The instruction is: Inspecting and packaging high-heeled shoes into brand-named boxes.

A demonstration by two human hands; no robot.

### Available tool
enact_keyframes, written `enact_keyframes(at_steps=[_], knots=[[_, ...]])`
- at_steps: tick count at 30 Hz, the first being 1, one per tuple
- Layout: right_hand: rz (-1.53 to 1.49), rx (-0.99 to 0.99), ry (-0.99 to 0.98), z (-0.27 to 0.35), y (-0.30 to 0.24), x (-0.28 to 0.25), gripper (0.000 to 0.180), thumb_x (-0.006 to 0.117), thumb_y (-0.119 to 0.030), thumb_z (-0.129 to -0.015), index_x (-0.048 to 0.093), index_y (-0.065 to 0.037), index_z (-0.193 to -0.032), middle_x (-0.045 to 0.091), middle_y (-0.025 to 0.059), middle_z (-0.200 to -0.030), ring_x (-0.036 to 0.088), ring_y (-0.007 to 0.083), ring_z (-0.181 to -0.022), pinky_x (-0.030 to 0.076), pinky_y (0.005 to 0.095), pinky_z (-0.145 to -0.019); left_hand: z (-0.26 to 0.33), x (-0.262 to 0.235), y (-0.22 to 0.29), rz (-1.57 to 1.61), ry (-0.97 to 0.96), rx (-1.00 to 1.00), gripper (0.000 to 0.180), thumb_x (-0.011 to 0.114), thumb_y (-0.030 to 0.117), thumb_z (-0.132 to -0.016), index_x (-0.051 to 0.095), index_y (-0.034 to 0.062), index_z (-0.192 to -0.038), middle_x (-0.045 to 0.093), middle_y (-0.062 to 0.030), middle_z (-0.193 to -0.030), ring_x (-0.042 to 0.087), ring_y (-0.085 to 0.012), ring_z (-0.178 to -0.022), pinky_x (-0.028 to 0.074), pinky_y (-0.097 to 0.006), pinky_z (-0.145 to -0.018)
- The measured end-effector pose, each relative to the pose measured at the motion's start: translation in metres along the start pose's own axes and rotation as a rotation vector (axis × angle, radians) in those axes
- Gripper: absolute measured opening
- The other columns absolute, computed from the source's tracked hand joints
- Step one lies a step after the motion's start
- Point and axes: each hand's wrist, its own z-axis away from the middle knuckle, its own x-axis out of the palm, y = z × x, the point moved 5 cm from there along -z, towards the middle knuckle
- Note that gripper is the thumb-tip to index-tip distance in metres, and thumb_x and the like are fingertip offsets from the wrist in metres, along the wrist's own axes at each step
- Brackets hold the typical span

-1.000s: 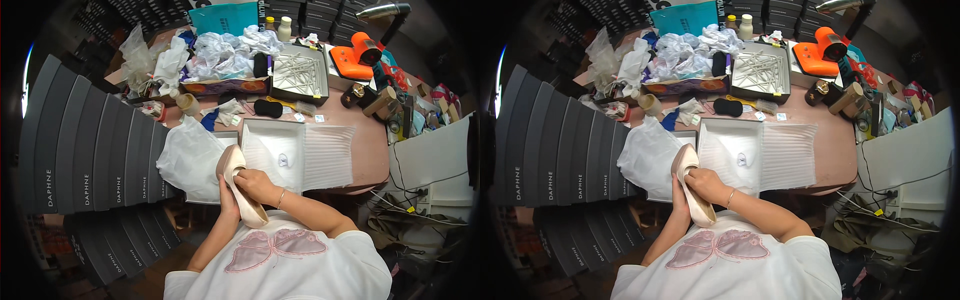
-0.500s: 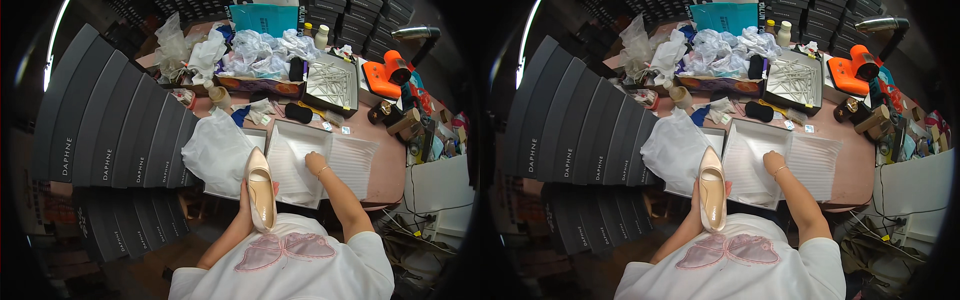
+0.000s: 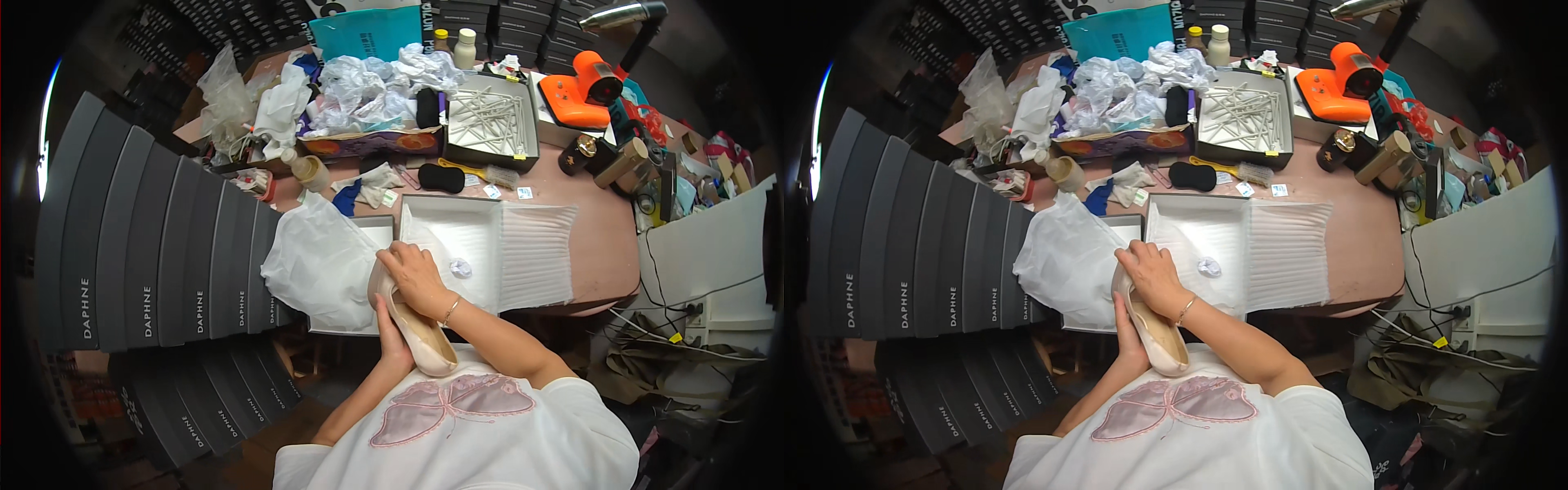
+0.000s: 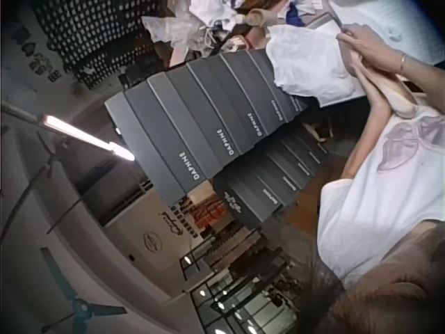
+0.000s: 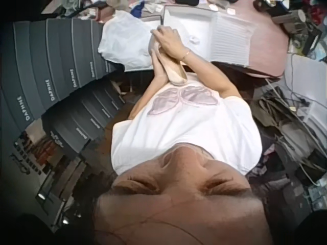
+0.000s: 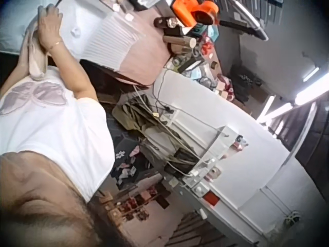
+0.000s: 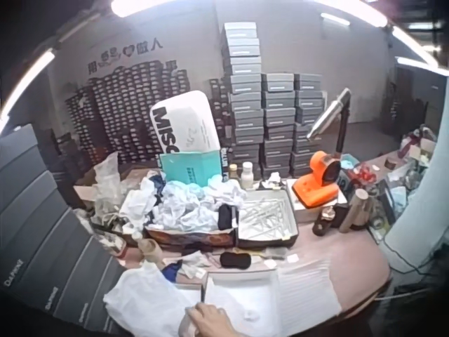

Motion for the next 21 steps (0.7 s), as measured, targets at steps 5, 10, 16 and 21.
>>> enact_keyframes(at_steps=[5, 10, 16, 21], knots=[[-0.038, 0.242, -0.336, 0.029, 0.089, -0.006, 0.062, 0.072, -0.016, -0.073, 0.045, -0.010, -0.129, 0.050, 0.0186, -0.121, 0.057, 0.0332, -0.104, 0.049, 0.0448, -0.084, -0.001, -0.028, 0.008, 0.057, 0.095, -0.046, 0.084, 0.043, 0.074, -0.082, 0.048, 0.0004, -0.122, 0.055, -0.0178, -0.107, 0.058, -0.0292, -0.096, 0.050, -0.043, -0.092], [0.147, 0.406, -0.407, 0.084, 0.184, 0.067, 0.043, 0.070, -0.015, -0.074, 0.056, -0.005, -0.113, 0.062, 0.0177, -0.096, 0.064, 0.0322, -0.085, 0.053, 0.0409, -0.072, 0.002, -0.012, 0.010, 0.032, 0.054, -0.066, 0.080, 0.041, 0.071, -0.085, 0.047, 0.0001, -0.122, 0.055, -0.0182, -0.108, 0.060, -0.0293, -0.096, 0.051, -0.043, -0.090], [-0.703, 0.331, -0.229, 0.035, 0.056, -0.040, 0.035, 0.067, -0.016, -0.075, 0.056, 0.000, -0.103, 0.063, 0.0177, -0.093, 0.063, 0.0254, -0.077, 0.052, 0.0347, -0.070, -0.008, -0.022, 0.011, 0.027, -0.006, -0.051, 0.074, 0.041, 0.070, -0.086, 0.050, 0.0055, -0.122, 0.057, -0.0145, -0.109, 0.059, -0.0269, -0.099, 0.051, -0.041, -0.089], [-0.285, -0.031, -0.138, 0.035, 0.009, -0.018, 0.027, 0.071, -0.020, -0.078, 0.058, -0.004, -0.094, 0.057, 0.0140, -0.094, 0.059, 0.0329, -0.081, 0.051, 0.0367, -0.070, -0.007, 0.005, 0.005, 0.008, -0.021, 0.016, 0.068, 0.040, 0.067, -0.088, 0.050, 0.0109, -0.126, 0.058, -0.0104, -0.112, 0.059, -0.0256, -0.103, 0.050, -0.042, -0.088]])
